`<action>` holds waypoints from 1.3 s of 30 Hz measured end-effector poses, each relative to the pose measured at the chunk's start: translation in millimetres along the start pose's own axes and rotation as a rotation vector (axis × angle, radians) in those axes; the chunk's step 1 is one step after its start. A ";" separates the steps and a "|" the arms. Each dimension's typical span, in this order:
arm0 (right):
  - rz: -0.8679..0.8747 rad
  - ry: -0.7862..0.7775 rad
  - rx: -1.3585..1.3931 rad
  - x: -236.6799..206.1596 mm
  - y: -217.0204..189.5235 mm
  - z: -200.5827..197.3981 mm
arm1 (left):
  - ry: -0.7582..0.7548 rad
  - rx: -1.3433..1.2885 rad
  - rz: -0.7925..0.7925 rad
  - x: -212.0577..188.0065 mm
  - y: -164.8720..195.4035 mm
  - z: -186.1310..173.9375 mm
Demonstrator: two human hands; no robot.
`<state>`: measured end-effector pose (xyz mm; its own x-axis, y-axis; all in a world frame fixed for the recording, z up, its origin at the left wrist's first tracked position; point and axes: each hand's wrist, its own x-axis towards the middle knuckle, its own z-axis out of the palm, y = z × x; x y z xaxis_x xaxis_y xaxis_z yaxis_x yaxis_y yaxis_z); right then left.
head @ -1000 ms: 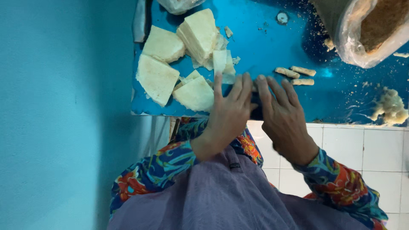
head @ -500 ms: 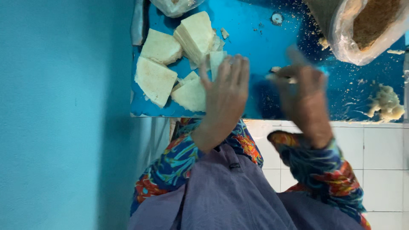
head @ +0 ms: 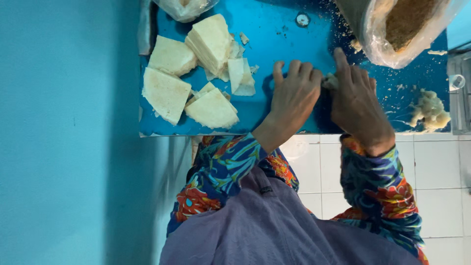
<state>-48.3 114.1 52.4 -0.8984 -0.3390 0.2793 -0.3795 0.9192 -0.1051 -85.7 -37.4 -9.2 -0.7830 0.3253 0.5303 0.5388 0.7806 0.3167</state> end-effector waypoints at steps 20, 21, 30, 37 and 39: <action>0.636 0.363 2.087 -158.1 -68.6 37.5 | 0.057 -0.843 0.053 -105.8 30.6 -91.5; 0.689 0.325 2.074 -173.3 -64.5 50.6 | 0.033 -0.844 0.031 -114.5 26.9 -91.9; 0.358 0.049 0.431 -169.2 -38.2 149.3 | -0.008 -0.755 0.005 -145.9 10.3 -71.9; 0.307 -0.009 0.753 -91.1 -128.6 27.7 | 0.348 -0.612 -0.190 -146.4 -34.9 -112.7; 0.157 0.128 0.740 -44.4 -147.9 16.4 | 0.498 -0.604 -0.267 -141.7 -45.4 -119.5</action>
<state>44.1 -10.1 39.9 -0.9384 -0.1487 0.3119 -0.3394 0.5656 -0.7516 37.9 -182.7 -4.7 -0.7551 -0.2161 0.6189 0.5400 0.3304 0.7741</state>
